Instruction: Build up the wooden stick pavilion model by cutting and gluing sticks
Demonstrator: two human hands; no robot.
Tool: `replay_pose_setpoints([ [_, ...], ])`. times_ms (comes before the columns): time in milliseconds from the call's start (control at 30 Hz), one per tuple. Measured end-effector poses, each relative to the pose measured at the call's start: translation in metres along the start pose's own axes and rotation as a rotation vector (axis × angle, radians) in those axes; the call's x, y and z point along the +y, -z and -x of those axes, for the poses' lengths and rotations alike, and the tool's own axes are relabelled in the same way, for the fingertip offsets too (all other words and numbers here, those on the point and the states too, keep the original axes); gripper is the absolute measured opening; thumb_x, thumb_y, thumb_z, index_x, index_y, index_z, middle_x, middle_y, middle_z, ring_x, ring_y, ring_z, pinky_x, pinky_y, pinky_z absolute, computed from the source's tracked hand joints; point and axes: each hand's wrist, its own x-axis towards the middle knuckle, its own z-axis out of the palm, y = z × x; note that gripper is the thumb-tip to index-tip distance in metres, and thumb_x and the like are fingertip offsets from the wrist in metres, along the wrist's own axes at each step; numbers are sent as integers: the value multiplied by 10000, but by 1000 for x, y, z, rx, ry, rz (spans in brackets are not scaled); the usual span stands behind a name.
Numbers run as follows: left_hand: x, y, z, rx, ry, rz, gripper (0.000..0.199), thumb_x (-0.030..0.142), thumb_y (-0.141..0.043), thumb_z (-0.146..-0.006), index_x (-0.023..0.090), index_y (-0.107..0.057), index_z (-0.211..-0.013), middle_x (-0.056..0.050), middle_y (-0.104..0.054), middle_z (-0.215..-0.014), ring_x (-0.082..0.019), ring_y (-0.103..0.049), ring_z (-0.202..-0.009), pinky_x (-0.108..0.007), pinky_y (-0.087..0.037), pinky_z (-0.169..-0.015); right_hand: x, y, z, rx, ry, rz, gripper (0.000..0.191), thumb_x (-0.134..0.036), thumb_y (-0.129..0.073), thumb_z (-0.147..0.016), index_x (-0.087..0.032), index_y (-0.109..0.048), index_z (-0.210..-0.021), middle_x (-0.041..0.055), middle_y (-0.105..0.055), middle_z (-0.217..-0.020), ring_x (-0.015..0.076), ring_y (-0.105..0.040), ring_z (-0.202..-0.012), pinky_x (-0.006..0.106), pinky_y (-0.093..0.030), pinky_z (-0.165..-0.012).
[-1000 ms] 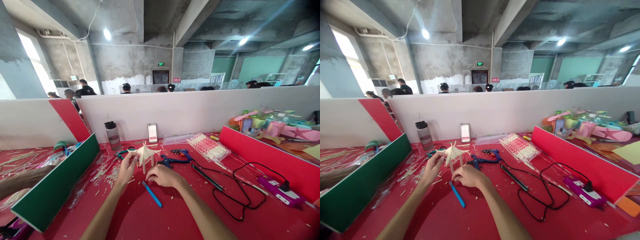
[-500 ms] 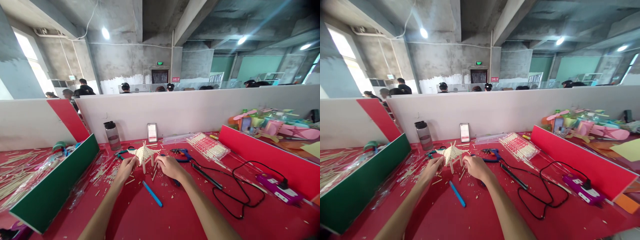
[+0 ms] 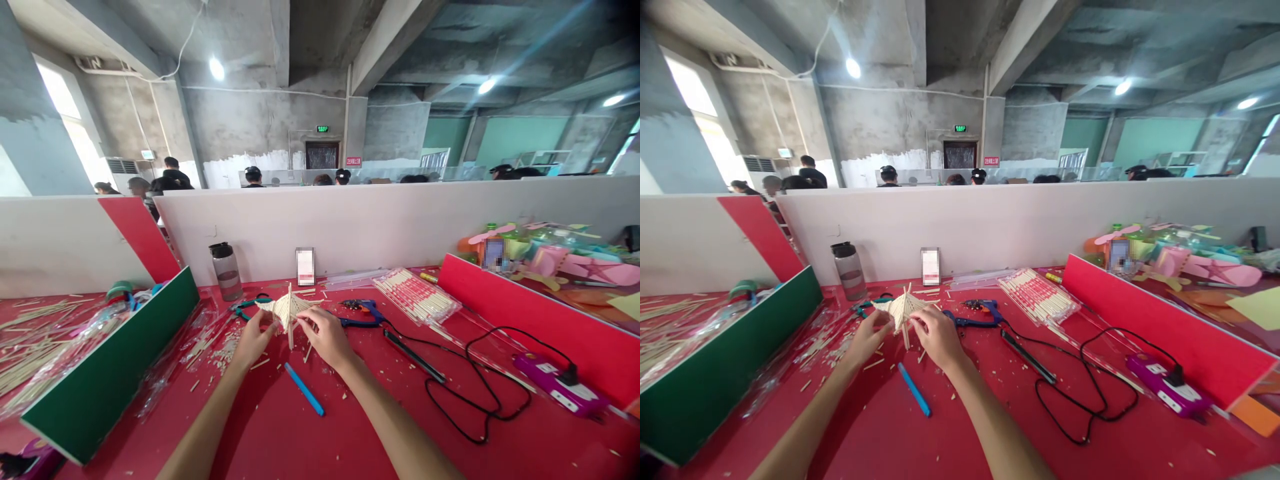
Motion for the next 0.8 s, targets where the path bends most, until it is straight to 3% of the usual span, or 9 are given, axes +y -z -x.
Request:
replay_pose_setpoints([
  [200, -7, 3, 1, -11, 36, 4, 282, 439, -697, -776, 172, -662, -858, -112, -726, -868, -267, -688, -813, -394, -532, -763, 5, -2, 1, 45, -22, 12, 120, -210, -566, -954, -218, -685, -970, 54, -693, -927, 200, -647, -885, 298, -487, -815],
  [467, 6, 6, 1, -80, 15, -46, 370, 519, -633, -812, 163, -713, -750, -88, -729, -800, -258, -659, -781, -350, -497, -754, 4, -2, 2, 32, -19, 11, 124, -203, -563, -954, -222, -685, -962, 49, -685, -926, 195, -639, -878, 293, -490, -802],
  [800, -3, 5, 0, -105, -6, -46, 408, 538, -589, -825, 160, -698, -718, -37, -674, -691, -217, -601, -699, -291, -453, -670, 3, -4, 1, 29, -1, -11, 149, -230, -544, -972, -233, -693, -958, 54, -683, -918, 203, -642, -891, 303, -490, -806],
])
